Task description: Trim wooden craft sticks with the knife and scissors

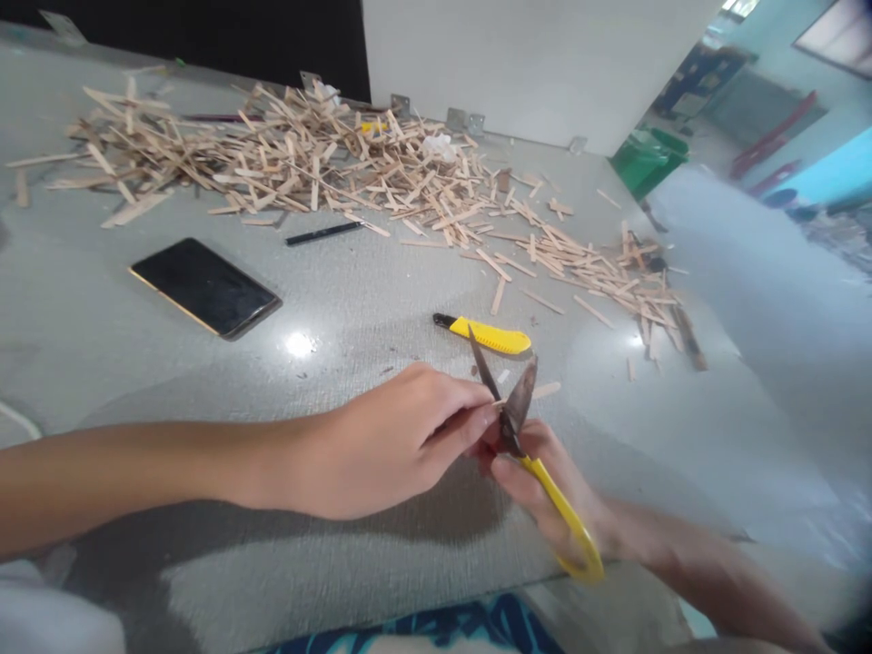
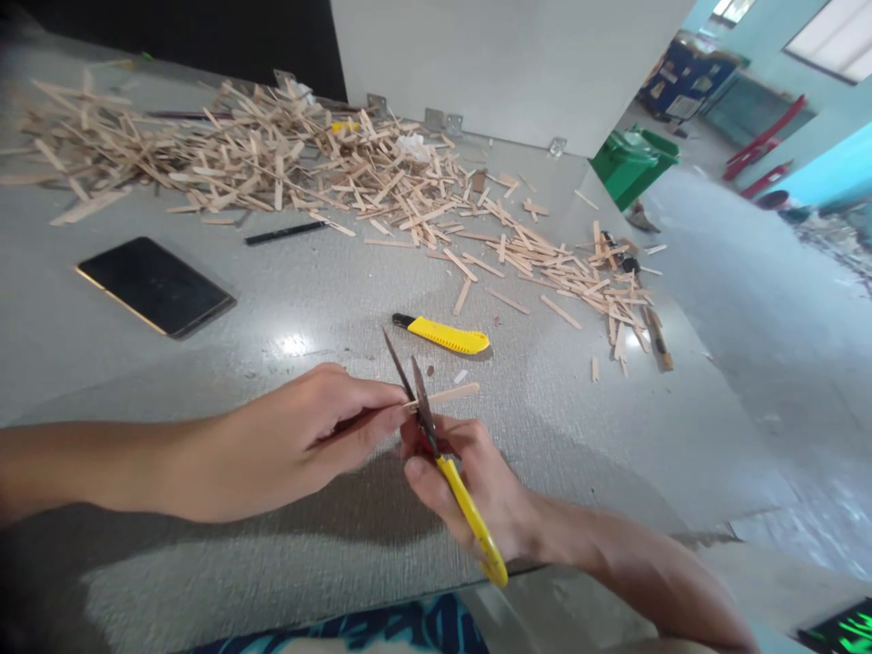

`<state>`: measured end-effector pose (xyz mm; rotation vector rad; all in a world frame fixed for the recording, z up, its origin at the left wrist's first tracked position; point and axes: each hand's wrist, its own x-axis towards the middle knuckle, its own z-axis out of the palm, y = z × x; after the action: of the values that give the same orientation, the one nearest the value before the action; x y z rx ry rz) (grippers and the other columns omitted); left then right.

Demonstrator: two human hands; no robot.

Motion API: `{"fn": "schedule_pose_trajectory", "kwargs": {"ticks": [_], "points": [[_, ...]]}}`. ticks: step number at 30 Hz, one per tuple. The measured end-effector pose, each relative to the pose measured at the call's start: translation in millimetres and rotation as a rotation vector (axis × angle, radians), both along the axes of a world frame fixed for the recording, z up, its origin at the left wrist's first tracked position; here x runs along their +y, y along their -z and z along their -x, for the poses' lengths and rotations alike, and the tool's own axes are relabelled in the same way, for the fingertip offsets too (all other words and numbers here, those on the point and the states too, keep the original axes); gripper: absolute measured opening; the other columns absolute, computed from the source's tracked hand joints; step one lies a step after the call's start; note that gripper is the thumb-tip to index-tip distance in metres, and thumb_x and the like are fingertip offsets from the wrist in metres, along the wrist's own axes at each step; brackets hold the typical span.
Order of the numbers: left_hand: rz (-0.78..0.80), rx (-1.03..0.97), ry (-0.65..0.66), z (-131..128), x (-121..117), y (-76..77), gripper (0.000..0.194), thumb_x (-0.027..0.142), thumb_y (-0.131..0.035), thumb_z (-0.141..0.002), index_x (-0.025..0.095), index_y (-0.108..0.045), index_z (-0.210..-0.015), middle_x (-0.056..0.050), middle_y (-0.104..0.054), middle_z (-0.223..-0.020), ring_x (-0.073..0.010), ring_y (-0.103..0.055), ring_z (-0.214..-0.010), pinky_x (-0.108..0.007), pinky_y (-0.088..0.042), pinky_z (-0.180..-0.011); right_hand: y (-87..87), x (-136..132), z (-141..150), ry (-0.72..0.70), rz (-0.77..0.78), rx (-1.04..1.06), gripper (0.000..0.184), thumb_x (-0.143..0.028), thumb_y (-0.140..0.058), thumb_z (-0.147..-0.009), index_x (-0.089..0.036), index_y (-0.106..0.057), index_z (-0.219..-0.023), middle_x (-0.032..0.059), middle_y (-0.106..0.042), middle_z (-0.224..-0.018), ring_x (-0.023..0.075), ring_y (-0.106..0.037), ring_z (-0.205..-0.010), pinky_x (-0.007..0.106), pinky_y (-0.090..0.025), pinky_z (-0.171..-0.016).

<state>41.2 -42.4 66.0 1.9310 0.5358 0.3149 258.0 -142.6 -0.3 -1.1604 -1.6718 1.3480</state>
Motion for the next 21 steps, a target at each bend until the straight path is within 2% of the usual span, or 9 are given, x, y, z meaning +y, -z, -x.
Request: {"fn": "schedule_pose_trajectory", "kwargs": {"ticks": [8,21], "points": [[0.014,-0.006,0.001,-1.0,-1.0,0.2,0.036,0.018,-0.047,-0.113,0.019,-0.060,-0.080,0.008,-0.043,-0.061,-0.0080,-0.038,-0.052,-0.022,-0.030,-0.051,8.5,-1.8,-1.4,0.032,-0.007,0.033,0.033,-0.048,-0.060,-0.111,-0.022,-0.060,-0.093,0.0020,-0.058,-0.082,0.0174,-0.050,-0.070,0.031,-0.043,-0.064],[0.066,0.001,-0.020,-2.5,-5.2,0.2,0.038,0.020,-0.043,-0.113,0.020,-0.056,-0.078,0.007,-0.049,-0.061,-0.0096,-0.042,-0.051,-0.024,-0.035,-0.054,3.9,-1.7,2.3,0.033,0.024,0.042,0.033,-0.049,-0.055,-0.111,-0.022,-0.055,-0.092,0.0005,-0.053,-0.080,0.0166,-0.045,-0.067,0.030,-0.039,-0.061]]}}
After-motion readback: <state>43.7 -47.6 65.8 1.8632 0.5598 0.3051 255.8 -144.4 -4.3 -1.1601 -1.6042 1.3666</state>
